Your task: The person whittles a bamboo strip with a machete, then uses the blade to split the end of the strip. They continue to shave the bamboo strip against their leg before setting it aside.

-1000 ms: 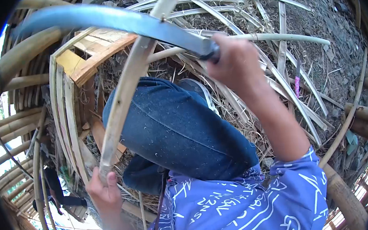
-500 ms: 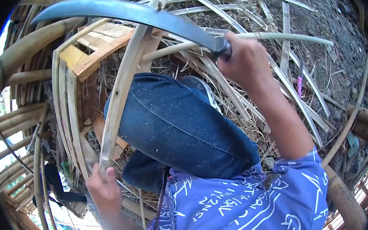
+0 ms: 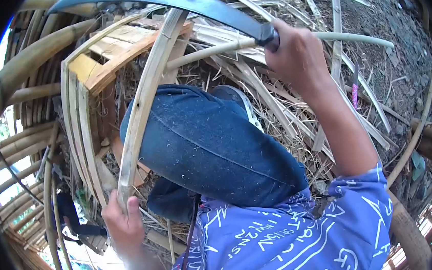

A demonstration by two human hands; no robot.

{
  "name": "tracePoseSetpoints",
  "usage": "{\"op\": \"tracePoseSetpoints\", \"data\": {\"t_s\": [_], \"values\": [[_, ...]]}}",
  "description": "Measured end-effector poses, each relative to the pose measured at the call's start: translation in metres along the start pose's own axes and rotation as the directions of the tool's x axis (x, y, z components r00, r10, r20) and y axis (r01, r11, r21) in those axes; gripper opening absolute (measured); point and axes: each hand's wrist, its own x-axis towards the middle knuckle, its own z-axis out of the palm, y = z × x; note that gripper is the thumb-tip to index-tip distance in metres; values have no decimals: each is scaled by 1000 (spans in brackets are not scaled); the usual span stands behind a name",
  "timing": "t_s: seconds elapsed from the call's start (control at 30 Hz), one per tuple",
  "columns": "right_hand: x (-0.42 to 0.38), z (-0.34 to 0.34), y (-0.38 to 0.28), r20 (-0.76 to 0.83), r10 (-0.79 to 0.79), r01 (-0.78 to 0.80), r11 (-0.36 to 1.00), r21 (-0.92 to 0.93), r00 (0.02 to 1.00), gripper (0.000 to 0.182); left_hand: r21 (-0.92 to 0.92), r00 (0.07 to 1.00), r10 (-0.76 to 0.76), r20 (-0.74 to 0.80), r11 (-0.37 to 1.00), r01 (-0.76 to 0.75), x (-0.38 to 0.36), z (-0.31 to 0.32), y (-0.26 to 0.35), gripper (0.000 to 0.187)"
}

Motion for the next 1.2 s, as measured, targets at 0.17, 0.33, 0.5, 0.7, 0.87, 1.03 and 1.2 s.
{"op": "tracePoseSetpoints", "data": {"t_s": [0.17,0.33,0.5,0.7,0.87,1.03,1.2], "values": [[-8,3,16,11,-115,116,992,-55,993,7,-66,998,-48,49,996,51,-9,-2,-22,44],[-17,4,-9,-102,-220,232,965,126,970,14,-78,994,-95,51,992,99,-3,-3,-18,48],[7,8,26,-88,-30,26,999,-39,996,16,-52,999,-41,9,998,42,-17,-1,-20,54],[10,4,29,-84,-64,61,997,-36,994,10,-104,998,-47,32,993,50,-22,-3,-22,55],[-10,-2,1,-74,-196,198,980,27,978,10,14,998,-35,-46,999,36,-21,1,-27,56],[19,9,36,-58,100,-96,994,59,993,8,-10,998,-60,-19,998,60,-28,-3,-30,61],[-2,-13,9,-11,-50,51,991,126,999,13,-20,999,-15,-41,1000,14,-23,4,-36,62]]}}
